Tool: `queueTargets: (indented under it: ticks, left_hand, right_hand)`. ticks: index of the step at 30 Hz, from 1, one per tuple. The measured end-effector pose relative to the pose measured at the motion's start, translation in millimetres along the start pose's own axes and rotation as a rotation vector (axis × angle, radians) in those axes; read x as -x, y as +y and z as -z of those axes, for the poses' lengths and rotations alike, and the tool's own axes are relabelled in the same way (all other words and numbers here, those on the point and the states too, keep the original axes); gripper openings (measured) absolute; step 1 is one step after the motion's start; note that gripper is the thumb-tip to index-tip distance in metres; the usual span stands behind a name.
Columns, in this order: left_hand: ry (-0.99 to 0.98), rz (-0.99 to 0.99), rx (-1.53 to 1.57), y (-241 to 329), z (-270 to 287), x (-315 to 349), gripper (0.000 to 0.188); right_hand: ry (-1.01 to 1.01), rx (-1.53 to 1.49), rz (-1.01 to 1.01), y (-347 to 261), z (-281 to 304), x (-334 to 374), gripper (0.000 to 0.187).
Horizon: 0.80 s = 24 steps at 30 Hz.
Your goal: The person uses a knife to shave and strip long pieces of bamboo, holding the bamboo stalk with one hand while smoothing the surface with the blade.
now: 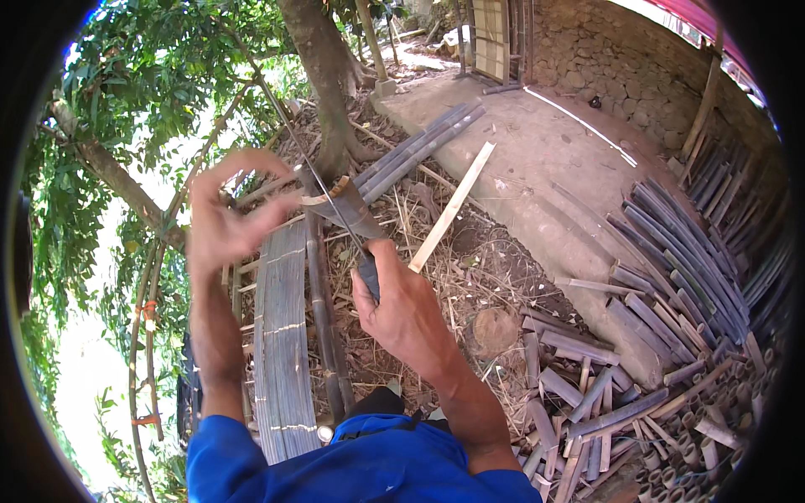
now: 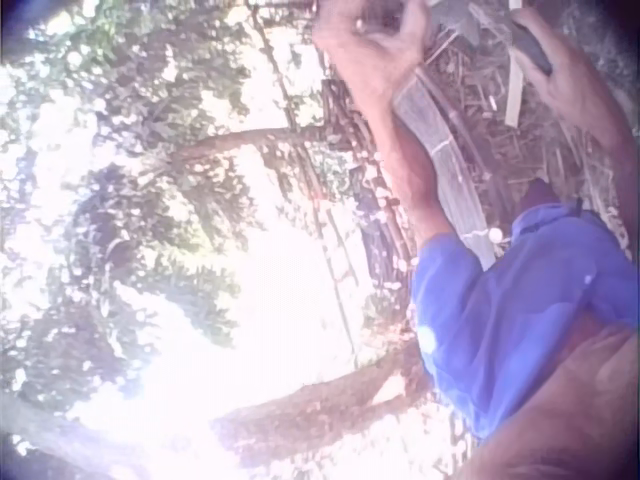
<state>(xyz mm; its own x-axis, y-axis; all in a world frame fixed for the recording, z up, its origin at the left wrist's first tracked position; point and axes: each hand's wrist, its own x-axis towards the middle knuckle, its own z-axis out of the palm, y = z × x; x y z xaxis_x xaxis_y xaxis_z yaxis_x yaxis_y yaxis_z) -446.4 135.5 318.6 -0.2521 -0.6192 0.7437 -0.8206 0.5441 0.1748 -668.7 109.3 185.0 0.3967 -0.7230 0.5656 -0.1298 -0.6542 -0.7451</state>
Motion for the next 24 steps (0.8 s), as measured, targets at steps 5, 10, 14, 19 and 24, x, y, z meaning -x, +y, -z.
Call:
queueTargets:
  ticks: [5,10,14,19,24]
  left_hand:
    - [0.136,-0.495,-0.386,56,97,-130,0.027]
    - [-0.152,0.045,-0.526,-60,-64,-141,0.047]
    - [-0.298,0.093,-0.335,-213,-174,-67,0.044]
    - [-0.180,0.053,0.985,-137,-140,-68,0.041]
    - [0.230,0.278,0.667,-117,-83,-66,0.033]
  right_hand:
    - [-0.016,-0.063,0.061,-26,-13,-21,0.031]
    - [-0.086,0.113,-0.206,10,4,-39,0.033]
    - [-0.097,0.184,-0.206,101,-49,-28,0.039]
    - [-0.054,0.169,-0.213,120,-50,-55,0.037]
    - [-0.397,-0.676,-0.488,120,-54,-107,0.038]
